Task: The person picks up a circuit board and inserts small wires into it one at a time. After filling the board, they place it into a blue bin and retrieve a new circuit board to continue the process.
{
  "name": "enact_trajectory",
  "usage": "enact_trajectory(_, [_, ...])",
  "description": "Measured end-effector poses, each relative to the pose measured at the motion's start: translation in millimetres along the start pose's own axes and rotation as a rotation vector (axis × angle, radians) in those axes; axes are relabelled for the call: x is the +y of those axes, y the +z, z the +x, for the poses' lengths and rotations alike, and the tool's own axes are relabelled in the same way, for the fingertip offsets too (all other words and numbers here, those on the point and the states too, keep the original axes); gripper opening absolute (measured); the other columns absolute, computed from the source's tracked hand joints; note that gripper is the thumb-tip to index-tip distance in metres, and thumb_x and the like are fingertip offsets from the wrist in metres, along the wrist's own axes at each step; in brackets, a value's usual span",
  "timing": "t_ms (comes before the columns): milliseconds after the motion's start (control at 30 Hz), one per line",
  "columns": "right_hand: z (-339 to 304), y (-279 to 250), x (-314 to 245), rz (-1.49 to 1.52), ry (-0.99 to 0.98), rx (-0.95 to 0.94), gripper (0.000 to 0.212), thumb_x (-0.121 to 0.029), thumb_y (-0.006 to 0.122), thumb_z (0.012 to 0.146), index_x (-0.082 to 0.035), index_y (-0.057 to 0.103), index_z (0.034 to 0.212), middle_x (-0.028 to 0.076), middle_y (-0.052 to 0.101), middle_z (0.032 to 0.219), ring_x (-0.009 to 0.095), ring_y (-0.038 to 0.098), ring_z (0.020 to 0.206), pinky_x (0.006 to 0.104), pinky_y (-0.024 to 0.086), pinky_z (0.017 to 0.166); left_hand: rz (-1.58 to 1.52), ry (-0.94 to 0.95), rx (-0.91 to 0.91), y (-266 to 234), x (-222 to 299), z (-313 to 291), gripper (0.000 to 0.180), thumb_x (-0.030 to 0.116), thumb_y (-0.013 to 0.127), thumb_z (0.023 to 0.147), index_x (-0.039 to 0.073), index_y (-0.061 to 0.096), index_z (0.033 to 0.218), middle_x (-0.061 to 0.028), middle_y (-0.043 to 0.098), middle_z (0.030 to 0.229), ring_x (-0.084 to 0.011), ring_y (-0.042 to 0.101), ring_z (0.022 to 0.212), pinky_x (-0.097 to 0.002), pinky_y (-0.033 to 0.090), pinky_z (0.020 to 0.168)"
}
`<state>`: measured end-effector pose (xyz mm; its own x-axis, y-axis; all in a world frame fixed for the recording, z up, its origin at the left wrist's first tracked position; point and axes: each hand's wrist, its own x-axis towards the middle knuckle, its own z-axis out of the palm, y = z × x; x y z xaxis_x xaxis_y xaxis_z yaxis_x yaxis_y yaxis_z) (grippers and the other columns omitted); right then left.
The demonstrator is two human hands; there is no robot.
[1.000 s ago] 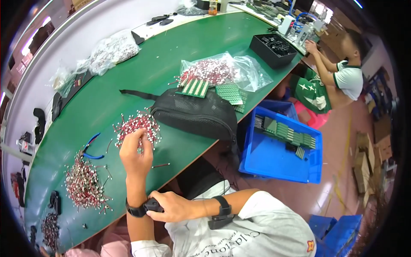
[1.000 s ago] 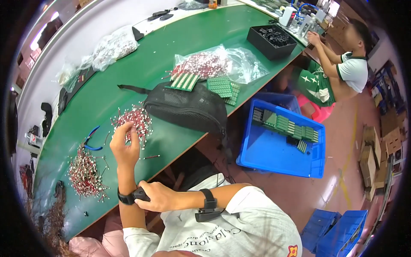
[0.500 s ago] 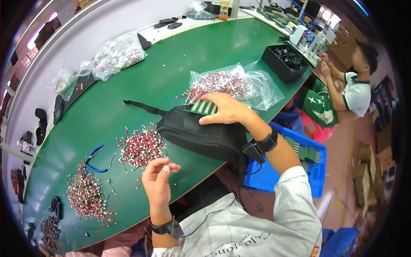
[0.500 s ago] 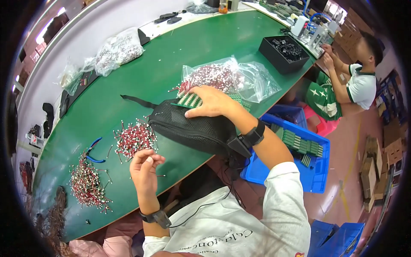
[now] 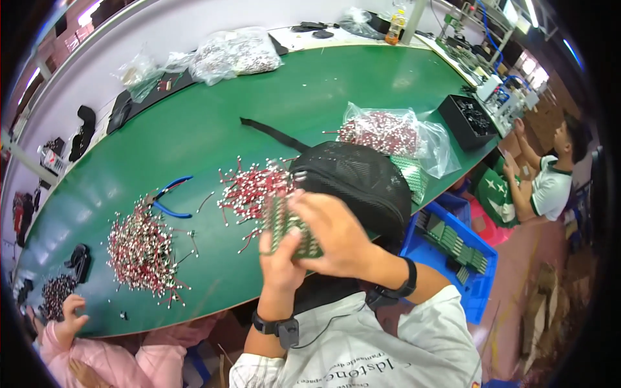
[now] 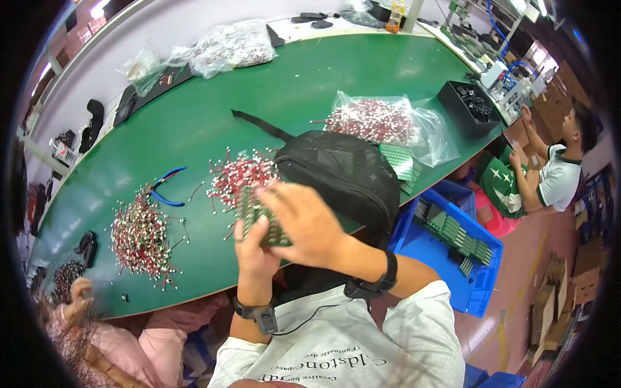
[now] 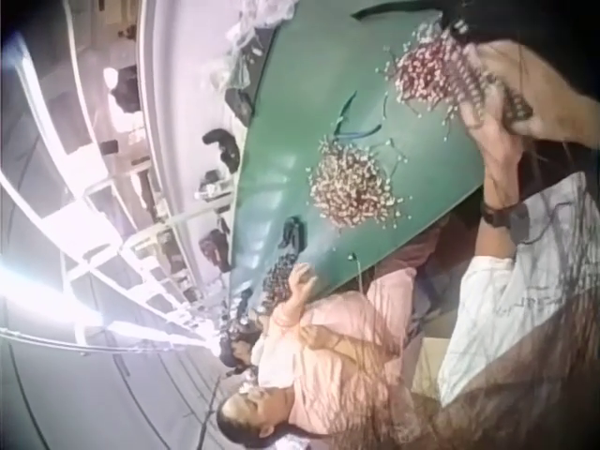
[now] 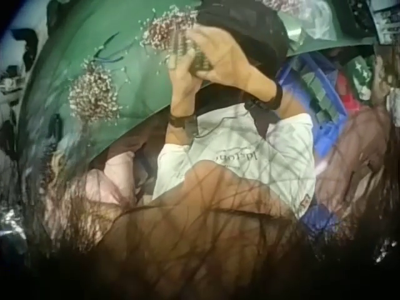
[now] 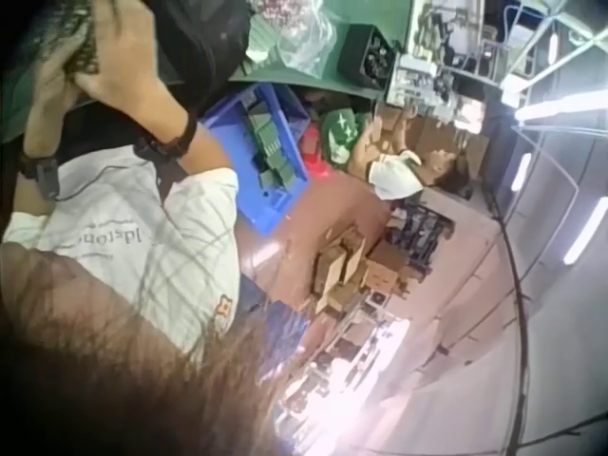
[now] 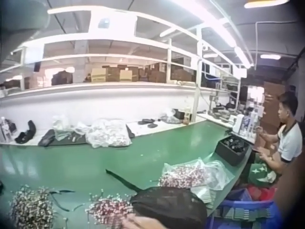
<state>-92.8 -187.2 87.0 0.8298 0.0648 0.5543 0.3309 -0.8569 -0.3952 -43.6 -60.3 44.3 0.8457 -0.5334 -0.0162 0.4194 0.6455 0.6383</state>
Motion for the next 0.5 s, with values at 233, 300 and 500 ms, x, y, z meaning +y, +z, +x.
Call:
enact_trajectory(233, [38.3, 19.7, 38.9, -0.03, 0.061, -0.092, 0.044, -0.012, 0.073, 0.074, -0.004, 0.061, 0.116, 0.014, 0.061, 0.106, 0.033, 0.058, 0.1, 0.0406, 0.048, 0.087, 0.006, 0.283, 0.216, -98.6, 74.0, -58.3, 0.057, 0.004, 0.049, 0.089, -0.003, 0.031, 0.143, -0.027, 0.039, 0.143, -0.0452, 0.048, 0.124, -0.0511, 0.061, 0.078])
enact_trajectory(300, [46.0, 34.9, 51.9, -0.061, 0.097, -0.218, 0.043, -0.011, 0.072, 0.075, -0.005, 0.061, 0.116, 0.014, 0.06, 0.104, 0.033, 0.057, 0.099, 0.0408, 0.048, 0.086, 0.009, 0.268, 0.266, -108.6, 78.7, -62.4, 0.055, 0.003, 0.05, 0.087, -0.006, 0.034, 0.14, -0.0286, 0.041, 0.14, -0.0451, 0.05, 0.122, -0.048, 0.062, 0.074])
enact_trajectory(500, [87.1, 93.9, 47.8, -0.157, -0.025, -0.254, 0.037, -0.02, 0.073, 0.075, -0.004, 0.062, 0.107, 0.013, 0.059, 0.101, 0.032, 0.057, 0.095, 0.0415, 0.048, 0.083, 0.076, 0.227, 0.281, -111.0, 76.4, -58.3, 0.054, 0.005, 0.05, 0.088, -0.006, 0.034, 0.139, -0.0278, 0.044, 0.138, -0.0438, 0.051, 0.121, -0.0472, 0.062, 0.073])
